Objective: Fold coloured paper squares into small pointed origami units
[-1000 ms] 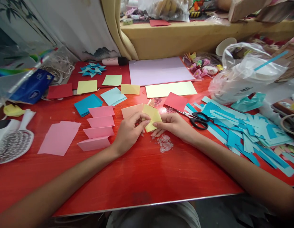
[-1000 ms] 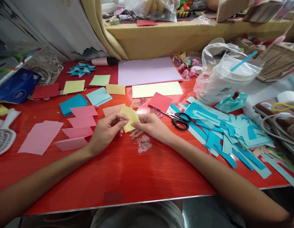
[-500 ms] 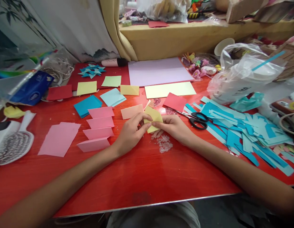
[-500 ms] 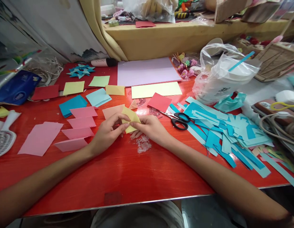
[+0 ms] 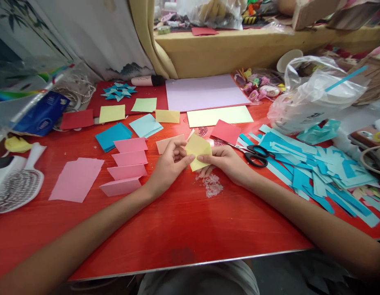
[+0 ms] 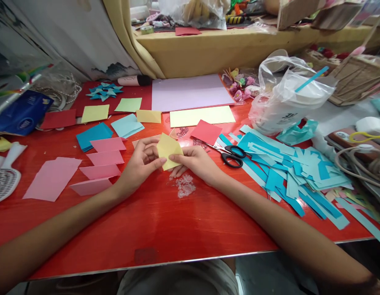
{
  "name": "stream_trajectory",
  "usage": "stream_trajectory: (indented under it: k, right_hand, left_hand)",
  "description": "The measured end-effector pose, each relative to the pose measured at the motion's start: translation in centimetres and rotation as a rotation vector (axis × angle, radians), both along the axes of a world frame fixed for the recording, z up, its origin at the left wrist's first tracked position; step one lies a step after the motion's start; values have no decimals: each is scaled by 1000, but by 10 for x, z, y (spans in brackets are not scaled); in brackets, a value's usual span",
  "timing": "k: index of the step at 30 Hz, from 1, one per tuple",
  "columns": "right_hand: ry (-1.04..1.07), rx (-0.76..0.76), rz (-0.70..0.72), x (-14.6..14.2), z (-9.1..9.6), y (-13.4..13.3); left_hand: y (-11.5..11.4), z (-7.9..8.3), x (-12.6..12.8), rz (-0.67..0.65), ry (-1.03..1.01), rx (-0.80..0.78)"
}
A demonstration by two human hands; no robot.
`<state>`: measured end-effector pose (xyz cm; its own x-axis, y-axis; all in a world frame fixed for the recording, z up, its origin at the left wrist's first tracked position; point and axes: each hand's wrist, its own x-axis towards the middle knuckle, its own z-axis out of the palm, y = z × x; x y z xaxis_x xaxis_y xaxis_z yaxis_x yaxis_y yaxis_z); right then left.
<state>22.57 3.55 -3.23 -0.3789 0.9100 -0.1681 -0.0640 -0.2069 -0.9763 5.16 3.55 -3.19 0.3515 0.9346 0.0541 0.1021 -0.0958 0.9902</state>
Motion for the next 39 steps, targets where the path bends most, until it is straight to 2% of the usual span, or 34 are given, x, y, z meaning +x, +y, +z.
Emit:
stream_trajectory:
  k: [3,6,10,14,19,25,29,34,39]
  right_hand:
    - [-2,-4,54,1,0,1]
    - [-6,-21,73,1,1,1]
    - [-19,-42,105,1,2,0]
    - [-28,-63,132,3,4,2]
    - [-60,-85,220,5,7,5]
    - [-41,17,-8,1,1,4]
    - [-34,-26,-5,0,-4,4]
    - [7,56,-119,1,-7,3]
    - [44,42,-174,-1,-7,2]
  left_hand:
    - [1,4,-2,66,61,-67]
    - [0,5,-4,60,56,-98]
    - [1,4,-6,37,-30,-91]
    - [1,4,-5,28,7,-62]
    - [3,2,-3,102,-24,-51]
    - [5,-1,-4,103,-23,-64]
    - [6,-4,-4,161,-78,-21]
    - [6,-5,-4,134,-80,-12]
    - [5,-4,-4,126,-65,21]
